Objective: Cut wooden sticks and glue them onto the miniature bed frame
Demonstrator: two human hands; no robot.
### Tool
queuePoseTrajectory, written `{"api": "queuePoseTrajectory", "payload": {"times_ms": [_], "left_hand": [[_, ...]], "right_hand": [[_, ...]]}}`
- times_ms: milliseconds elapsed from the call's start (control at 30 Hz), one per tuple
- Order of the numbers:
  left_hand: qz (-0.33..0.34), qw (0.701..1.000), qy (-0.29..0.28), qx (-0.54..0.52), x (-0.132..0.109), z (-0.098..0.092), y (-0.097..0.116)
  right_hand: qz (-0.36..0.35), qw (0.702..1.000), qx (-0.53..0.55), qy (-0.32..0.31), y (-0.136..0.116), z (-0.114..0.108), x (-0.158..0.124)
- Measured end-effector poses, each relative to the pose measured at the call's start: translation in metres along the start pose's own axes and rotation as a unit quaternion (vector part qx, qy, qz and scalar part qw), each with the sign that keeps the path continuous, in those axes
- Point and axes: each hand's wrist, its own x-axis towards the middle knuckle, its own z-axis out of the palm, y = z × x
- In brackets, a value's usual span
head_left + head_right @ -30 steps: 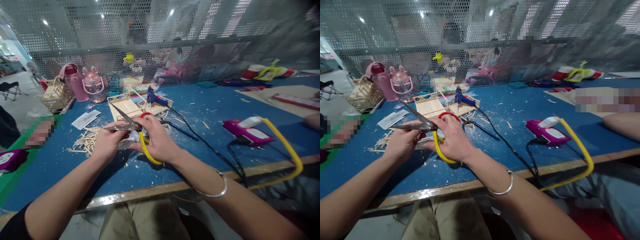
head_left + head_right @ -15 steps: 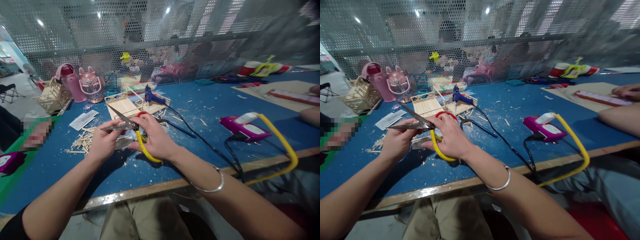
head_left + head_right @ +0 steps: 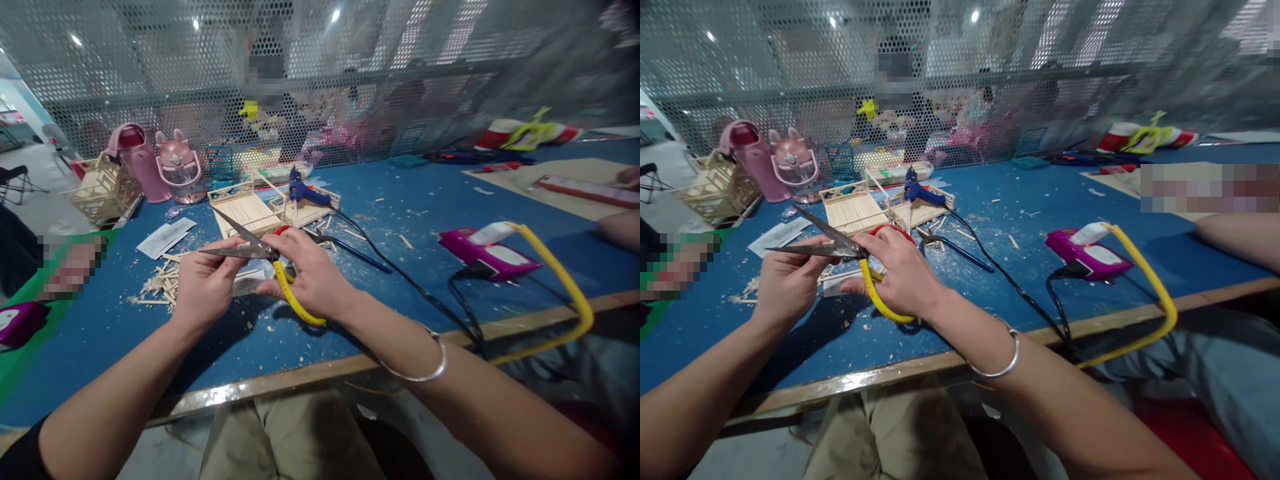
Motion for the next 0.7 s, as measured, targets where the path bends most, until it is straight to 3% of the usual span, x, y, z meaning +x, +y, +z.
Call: {"api": "queuePoseTrajectory", "payload": {"times_ms": [533, 700], "left_hand": [[-0.03, 0.999, 0.025, -0.004, -0.0035, 0.0066, 0.0057], [-0.024, 1.0, 0.003, -0.001, -0.0057, 0.008, 0.009]], "right_hand": [[-0.015, 0.999, -0.036, 0.023, 0.0043, 0.0061, -0.0032], [-0.015, 0.999, -0.018, 0.029, 0.0052, 0.0077, -0.0046]]}}
